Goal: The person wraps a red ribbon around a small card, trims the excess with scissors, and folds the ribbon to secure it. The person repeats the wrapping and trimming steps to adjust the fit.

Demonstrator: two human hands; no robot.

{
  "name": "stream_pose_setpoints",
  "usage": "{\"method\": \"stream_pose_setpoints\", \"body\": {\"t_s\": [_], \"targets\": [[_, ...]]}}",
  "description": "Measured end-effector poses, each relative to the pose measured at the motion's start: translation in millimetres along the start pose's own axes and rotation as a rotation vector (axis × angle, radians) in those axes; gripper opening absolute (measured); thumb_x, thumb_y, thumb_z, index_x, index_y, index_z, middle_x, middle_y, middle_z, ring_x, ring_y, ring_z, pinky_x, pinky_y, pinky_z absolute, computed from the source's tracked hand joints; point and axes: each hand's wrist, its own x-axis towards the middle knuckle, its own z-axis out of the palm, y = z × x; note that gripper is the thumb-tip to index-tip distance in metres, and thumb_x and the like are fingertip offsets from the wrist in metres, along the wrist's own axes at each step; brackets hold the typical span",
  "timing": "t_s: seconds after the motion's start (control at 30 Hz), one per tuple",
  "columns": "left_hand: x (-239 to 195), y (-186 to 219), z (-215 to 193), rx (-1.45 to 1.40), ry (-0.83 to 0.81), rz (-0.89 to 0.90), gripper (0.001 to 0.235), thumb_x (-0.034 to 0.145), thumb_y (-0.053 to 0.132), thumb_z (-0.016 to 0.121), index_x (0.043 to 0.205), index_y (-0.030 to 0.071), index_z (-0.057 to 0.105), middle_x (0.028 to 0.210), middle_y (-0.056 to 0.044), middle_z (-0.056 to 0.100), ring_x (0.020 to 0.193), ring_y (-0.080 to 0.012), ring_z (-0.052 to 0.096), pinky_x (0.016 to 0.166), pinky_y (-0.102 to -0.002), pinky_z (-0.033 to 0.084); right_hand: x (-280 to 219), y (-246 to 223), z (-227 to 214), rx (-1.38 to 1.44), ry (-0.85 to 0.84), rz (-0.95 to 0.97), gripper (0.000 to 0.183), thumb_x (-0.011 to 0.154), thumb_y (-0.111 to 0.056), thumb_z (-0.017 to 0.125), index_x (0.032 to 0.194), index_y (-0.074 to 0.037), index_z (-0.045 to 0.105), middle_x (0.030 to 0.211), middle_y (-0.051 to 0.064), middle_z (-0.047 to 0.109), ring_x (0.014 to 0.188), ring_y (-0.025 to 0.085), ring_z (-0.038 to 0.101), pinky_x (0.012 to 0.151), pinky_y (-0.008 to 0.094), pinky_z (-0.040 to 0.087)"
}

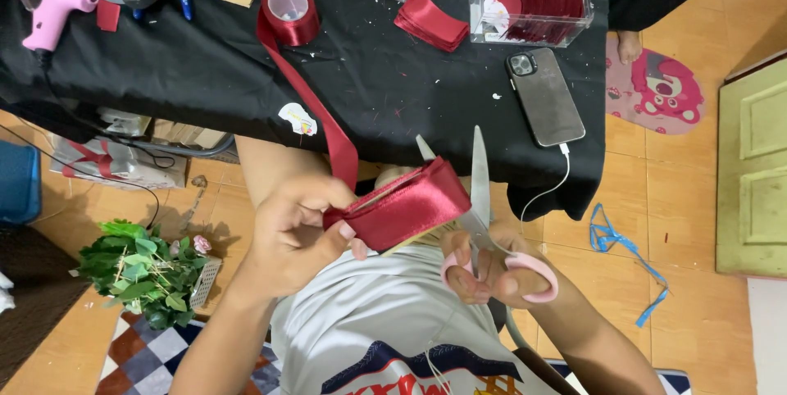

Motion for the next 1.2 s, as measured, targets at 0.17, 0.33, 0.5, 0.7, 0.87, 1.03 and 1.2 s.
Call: {"method": "stream_pose_setpoints", "body": {"t_s": [0.17, 0.33, 0.5, 0.7, 0.87, 1.03, 1.2], "targets": [[9.3, 1.0, 1.4, 0.087, -0.061, 0.120, 0.018, 0.083, -0.016, 0.063, 0.097, -0.008, 0.073, 0.072, -0.016, 0.060, 0.059, -0.0213, 0.048, 0.057, -0.035, 0.050, -2.1, -2.1, 0.7, 0.038, -0.002, 0.028, 0.054, 0.082, -0.016, 0.086, 0.113, 0.015, 0.054, 0.085, 0.023, 0.055, 0.064, 0.017, 0.053, 0.054, 0.032, 0.049], [12.2, 8.9, 6.7, 0.033, -0.072, 0.106, 0.020, 0.085, -0.013, 0.059, 0.098, -0.011, 0.072, 0.073, -0.017, 0.062, 0.059, -0.0196, 0.049, 0.053, -0.033, 0.050, -2.3, -1.9, 1.8, 0.064, -0.006, 0.017, 0.054, 0.082, -0.015, 0.086, 0.114, 0.015, 0.055, 0.087, 0.026, 0.057, 0.064, 0.018, 0.054, 0.055, 0.032, 0.051], [10.4, -7.0, -3.6, -0.026, -0.071, 0.145, 0.042, 0.084, 0.021, 0.081, 0.099, -0.016, 0.070, 0.077, -0.021, 0.066, 0.063, -0.0164, 0.053, 0.054, -0.031, 0.050, 3.4, -12.1, 6.3, 0.074, -0.065, 0.010, 0.052, 0.088, -0.015, 0.081, 0.123, 0.012, 0.053, 0.093, 0.025, 0.055, 0.068, 0.019, 0.054, 0.058, 0.033, 0.050], [12.7, -0.5, -1.1, 0.125, -0.012, 0.033, 0.037, 0.074, 0.002, 0.089, 0.104, -0.010, 0.071, 0.076, -0.013, 0.069, 0.070, -0.0157, 0.055, 0.065, -0.030, 0.052, -2.0, -6.7, -4.2, 0.060, -0.058, 0.004, 0.053, 0.085, -0.014, 0.082, 0.119, 0.015, 0.052, 0.090, 0.027, 0.055, 0.065, 0.019, 0.052, 0.056, 0.033, 0.047], [15.2, 10.7, 2.2, 0.136, -0.068, -0.097, 0.047, 0.078, 0.002, 0.086, 0.120, -0.011, 0.069, 0.080, -0.012, 0.076, 0.076, -0.0137, 0.061, 0.067, -0.029, 0.055, 1.2, -13.5, 8.2, 0.017, -0.059, -0.015, 0.051, 0.086, -0.012, 0.080, 0.118, 0.016, 0.053, 0.093, 0.028, 0.054, 0.066, 0.019, 0.052, 0.056, 0.033, 0.048], [19.6, 16.0, -0.9, 0.197, -0.120, -0.225, 0.023, 0.079, -0.001, 0.083, 0.101, -0.005, 0.077, 0.081, -0.015, 0.077, 0.077, -0.0135, 0.064, 0.065, -0.032, 0.057, 3.9, -12.4, 8.8, -0.022, -0.039, -0.002, 0.052, 0.087, -0.014, 0.083, 0.116, 0.018, 0.054, 0.091, 0.025, 0.055, 0.066, 0.017, 0.054, 0.057, 0.031, 0.048], [7.4, 10.7, -5.9, 0.185, -0.074, -0.301, 0.022, 0.083, -0.002, 0.080, 0.105, -0.005, 0.077, 0.091, -0.016, 0.082, 0.088, -0.0129, 0.069, 0.073, -0.032, 0.061, 5.6, -12.1, 4.6, -0.056, -0.022, 0.036, 0.059, 0.084, -0.018, 0.087, 0.115, 0.019, 0.054, 0.084, 0.026, 0.058, 0.063, 0.018, 0.056, 0.055, 0.031, 0.049]]}}
